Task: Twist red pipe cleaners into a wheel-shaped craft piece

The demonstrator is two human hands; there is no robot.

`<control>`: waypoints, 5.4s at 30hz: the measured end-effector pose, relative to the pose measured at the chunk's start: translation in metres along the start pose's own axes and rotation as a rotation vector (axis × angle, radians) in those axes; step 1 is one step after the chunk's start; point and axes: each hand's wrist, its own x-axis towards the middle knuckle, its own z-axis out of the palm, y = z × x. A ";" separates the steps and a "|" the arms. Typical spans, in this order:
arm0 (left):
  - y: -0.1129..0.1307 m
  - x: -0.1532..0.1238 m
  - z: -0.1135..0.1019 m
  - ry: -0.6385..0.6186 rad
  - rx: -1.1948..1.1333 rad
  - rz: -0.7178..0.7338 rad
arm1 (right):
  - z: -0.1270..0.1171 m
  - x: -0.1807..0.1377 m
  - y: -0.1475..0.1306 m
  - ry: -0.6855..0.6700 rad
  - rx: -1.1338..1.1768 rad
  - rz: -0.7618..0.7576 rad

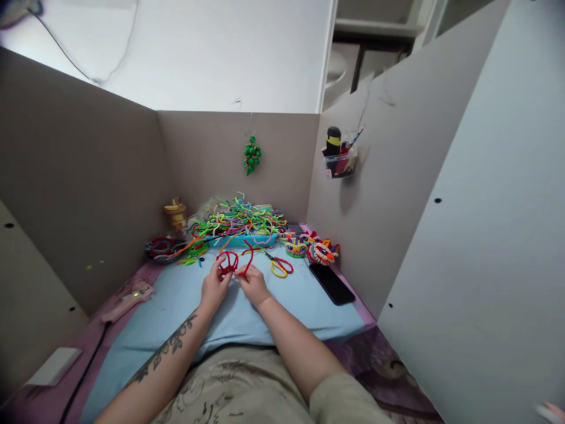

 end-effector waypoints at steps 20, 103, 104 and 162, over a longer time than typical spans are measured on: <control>-0.006 0.002 0.010 -0.159 -0.295 0.095 | 0.000 0.001 0.006 0.081 -0.233 0.197; -0.005 0.000 0.005 -0.035 -0.108 0.252 | -0.005 0.000 -0.002 0.110 -0.054 0.189; -0.005 -0.001 0.005 -0.038 -0.105 0.248 | -0.006 0.000 -0.003 0.104 -0.057 0.190; 0.004 0.002 -0.002 0.014 -0.393 0.310 | -0.003 0.001 0.000 0.144 0.198 0.319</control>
